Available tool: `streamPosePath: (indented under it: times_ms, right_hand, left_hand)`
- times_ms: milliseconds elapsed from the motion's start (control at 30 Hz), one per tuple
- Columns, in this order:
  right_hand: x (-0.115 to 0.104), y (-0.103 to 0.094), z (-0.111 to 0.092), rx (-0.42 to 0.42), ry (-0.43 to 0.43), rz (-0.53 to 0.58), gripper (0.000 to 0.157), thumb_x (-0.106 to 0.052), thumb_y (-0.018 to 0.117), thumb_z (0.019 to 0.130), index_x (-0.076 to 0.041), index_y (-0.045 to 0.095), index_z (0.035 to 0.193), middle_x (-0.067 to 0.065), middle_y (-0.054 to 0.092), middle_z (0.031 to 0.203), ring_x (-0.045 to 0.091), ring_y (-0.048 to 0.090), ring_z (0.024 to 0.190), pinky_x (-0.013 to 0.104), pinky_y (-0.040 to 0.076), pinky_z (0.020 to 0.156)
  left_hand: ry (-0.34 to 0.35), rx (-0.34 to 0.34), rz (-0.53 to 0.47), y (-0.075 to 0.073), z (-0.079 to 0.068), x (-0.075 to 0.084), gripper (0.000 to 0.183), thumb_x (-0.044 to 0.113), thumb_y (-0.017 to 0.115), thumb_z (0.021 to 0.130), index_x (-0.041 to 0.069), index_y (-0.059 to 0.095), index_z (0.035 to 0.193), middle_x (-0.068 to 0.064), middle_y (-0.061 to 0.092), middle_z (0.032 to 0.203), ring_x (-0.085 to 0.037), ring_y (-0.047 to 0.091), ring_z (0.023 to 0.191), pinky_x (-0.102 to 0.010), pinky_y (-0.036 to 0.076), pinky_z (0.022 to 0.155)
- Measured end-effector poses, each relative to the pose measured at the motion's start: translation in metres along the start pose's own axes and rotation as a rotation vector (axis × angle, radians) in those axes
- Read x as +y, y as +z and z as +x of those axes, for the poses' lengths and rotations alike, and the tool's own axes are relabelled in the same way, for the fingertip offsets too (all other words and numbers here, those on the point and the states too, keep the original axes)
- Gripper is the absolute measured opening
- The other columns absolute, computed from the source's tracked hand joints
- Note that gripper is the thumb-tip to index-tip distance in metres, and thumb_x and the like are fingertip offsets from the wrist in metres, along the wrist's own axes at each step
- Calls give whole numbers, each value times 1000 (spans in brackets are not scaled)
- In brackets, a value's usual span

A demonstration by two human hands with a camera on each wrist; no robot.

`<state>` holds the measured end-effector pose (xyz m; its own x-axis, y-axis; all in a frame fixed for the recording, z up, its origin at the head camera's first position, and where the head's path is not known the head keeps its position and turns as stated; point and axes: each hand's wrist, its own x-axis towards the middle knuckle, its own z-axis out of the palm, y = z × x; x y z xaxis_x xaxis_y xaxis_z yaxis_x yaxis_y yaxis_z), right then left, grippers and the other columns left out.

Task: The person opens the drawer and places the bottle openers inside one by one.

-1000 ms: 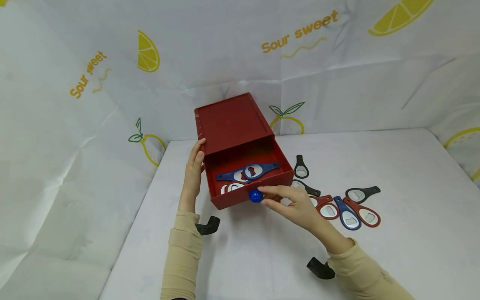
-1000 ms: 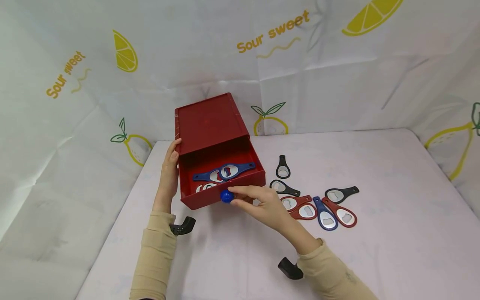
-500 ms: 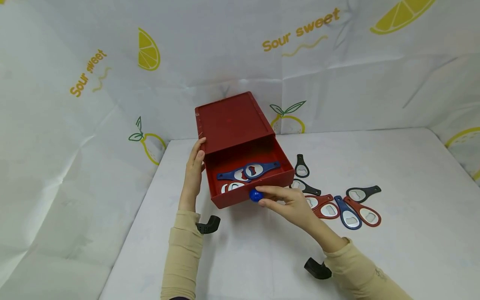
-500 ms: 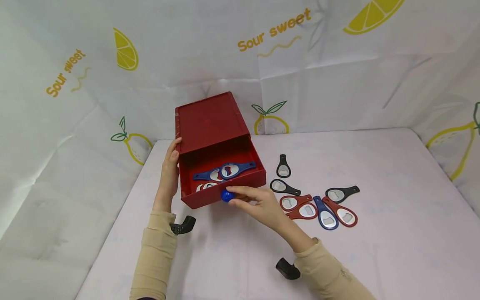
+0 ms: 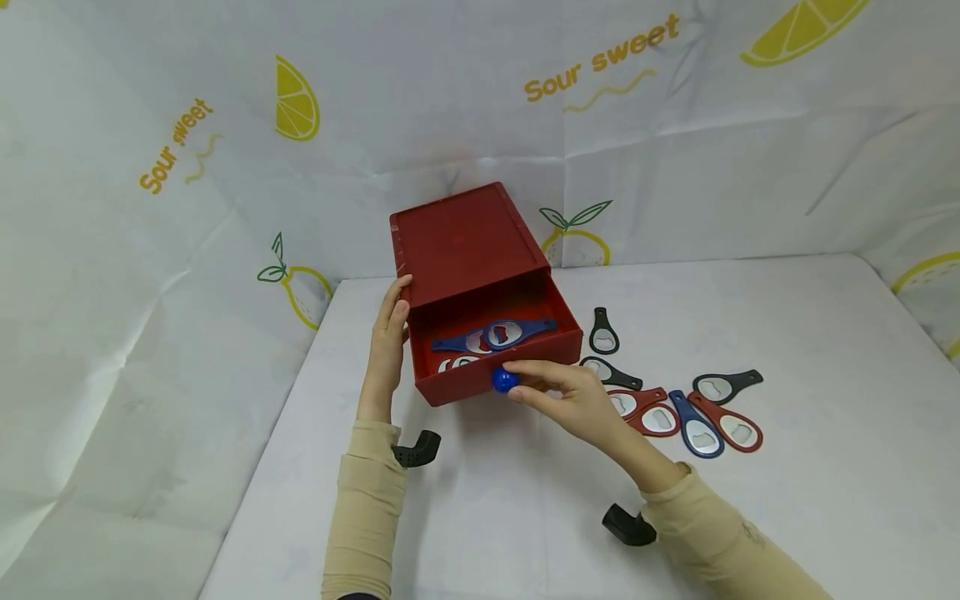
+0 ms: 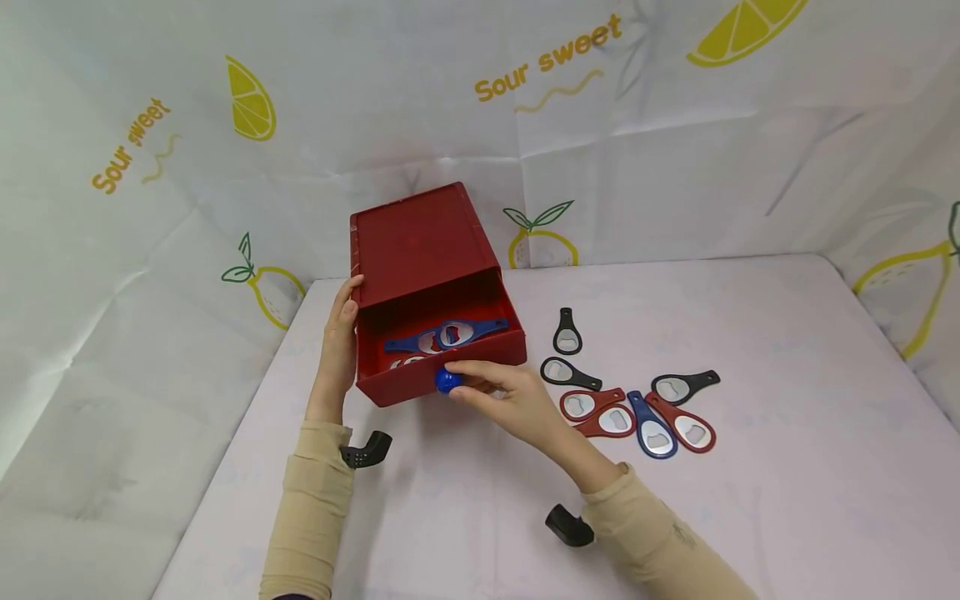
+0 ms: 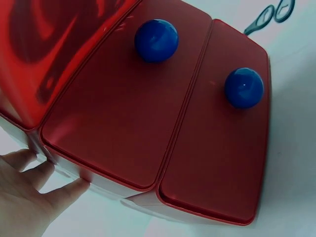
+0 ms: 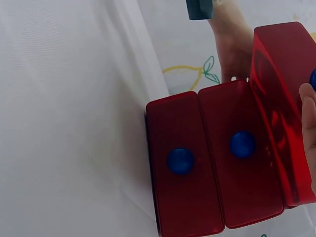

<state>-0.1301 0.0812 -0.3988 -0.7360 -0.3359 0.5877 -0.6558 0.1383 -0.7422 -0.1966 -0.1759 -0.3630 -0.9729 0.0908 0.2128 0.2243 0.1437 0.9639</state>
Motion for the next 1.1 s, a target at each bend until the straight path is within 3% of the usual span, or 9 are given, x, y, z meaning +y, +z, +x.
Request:
streamPosePath:
  times_ms: [333, 633, 933, 1100]
  right_hand:
    - [5, 4, 18, -4, 241, -15, 31, -17, 66, 86, -16, 65, 117, 3, 72, 93, 5, 64, 77, 22, 52, 64]
    - [11, 8, 36, 4, 313, 29, 33, -25, 62, 89, -21, 60, 122, 6, 69, 103, 11, 67, 83, 23, 54, 72]
    - [20, 10, 51, -13, 352, 55, 35, -29, 59, 91, -21, 58, 124, 7, 68, 104, 17, 67, 87, 42, 56, 75]
    - [22, 10, 57, -15, 347, 24, 35, -30, 59, 91, -22, 58, 125, 5, 67, 101, 14, 66, 85, 31, 55, 70]
  left_hand:
    - [-15, -2, 18, 0, -1, 0, 43, 33, 32, 98, 25, 35, 140, -6, 31, 147, -25, 35, 131, -53, 31, 104]
    - [-7, -2, 13, -1, -2, 2, 43, 31, 32, 99, 22, 35, 140, -8, 32, 147, -25, 37, 129, -55, 29, 105]
    - [8, -13, 26, -1, -1, 2, 43, 31, 29, 99, 23, 34, 141, -7, 33, 147, -25, 35, 131, -57, 28, 106]
    - [49, -27, 35, -2, -2, 1, 46, 38, 28, 98, 24, 34, 141, -6, 33, 147, -24, 33, 133, -60, 28, 105]
